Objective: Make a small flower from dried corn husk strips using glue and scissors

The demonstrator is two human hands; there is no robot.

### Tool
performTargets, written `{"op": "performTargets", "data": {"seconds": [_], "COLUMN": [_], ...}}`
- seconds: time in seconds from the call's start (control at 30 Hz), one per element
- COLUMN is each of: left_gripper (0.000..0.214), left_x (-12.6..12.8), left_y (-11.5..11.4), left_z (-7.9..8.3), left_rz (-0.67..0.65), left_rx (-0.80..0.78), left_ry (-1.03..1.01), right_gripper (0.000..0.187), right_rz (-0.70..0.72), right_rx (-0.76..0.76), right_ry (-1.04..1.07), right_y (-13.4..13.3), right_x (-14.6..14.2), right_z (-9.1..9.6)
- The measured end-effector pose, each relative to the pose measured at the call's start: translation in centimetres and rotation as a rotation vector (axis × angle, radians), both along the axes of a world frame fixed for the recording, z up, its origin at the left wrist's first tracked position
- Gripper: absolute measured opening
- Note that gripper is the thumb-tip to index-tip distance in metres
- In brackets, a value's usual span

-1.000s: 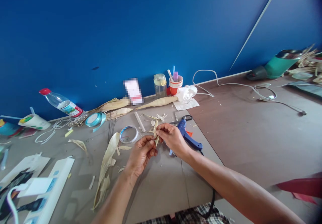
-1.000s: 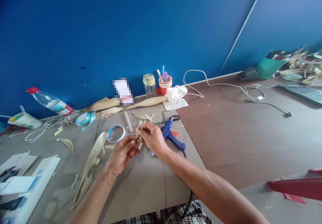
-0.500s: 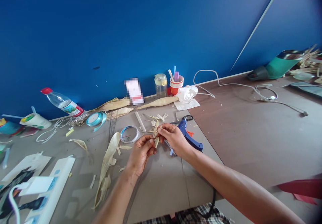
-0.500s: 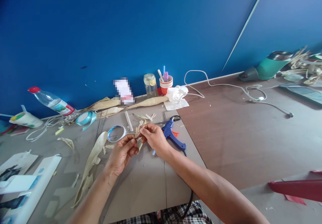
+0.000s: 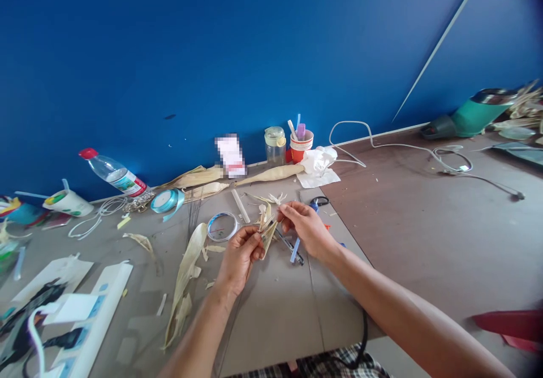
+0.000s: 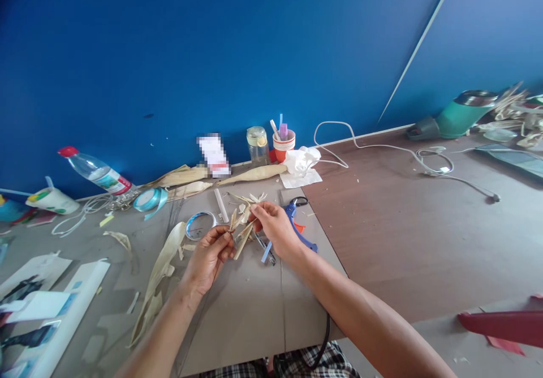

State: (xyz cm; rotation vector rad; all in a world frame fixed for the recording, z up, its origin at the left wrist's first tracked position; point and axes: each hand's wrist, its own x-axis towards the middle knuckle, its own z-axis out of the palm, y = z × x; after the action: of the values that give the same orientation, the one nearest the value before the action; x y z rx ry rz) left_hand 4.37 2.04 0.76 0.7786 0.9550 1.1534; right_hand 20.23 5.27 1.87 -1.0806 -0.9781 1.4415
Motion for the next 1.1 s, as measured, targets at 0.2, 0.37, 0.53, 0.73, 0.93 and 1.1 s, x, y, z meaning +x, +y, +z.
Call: {"op": "performTargets", "data": {"seconds": [0.2, 0.37, 0.53, 0.73, 0.93, 1.1], "left_gripper": [0.019, 0.02, 0.018, 0.017, 0.016, 0.016], "left_x": [-0.1, -0.3, -0.4, -0.5, -0.8, -0.9], "left_y": [0.0, 0.0, -0.1, -0.1, 0.0, 0.1], "left_z": [0.2, 0.3, 0.2, 0.2, 0.3, 0.3], "left_rz": [0.003, 0.005, -0.003, -0.011, -0.022, -0.02], "left_rx": [-0.001, 0.0, 0.022, 0.024, 0.014, 0.009], "left_ry": [-0.045, -0.055, -0.058, -0.085, -0.109, -0.121], "right_gripper": [0.029, 0.043, 0.034, 0.053, 0.041, 0.032], "right_rz": [-0.048, -0.107, 0.002, 0.222, 0.288, 0.193], "right_rx": [0.097, 0.185, 0.297, 0.219, 0.156, 0.236], "right_ry": [-0.128, -0.661, -1.372, -1.611, -1.679, -1.663], "right_y": [0.2, -1.4, -3.5, -4.3, -4.0, -4.4], "right_x": [3.0, 6.7, 9.0, 8.3, 7.6, 8.3], "right_z": [2.4, 2.2, -0.4, -1.5, -1.0, -1.3]}}
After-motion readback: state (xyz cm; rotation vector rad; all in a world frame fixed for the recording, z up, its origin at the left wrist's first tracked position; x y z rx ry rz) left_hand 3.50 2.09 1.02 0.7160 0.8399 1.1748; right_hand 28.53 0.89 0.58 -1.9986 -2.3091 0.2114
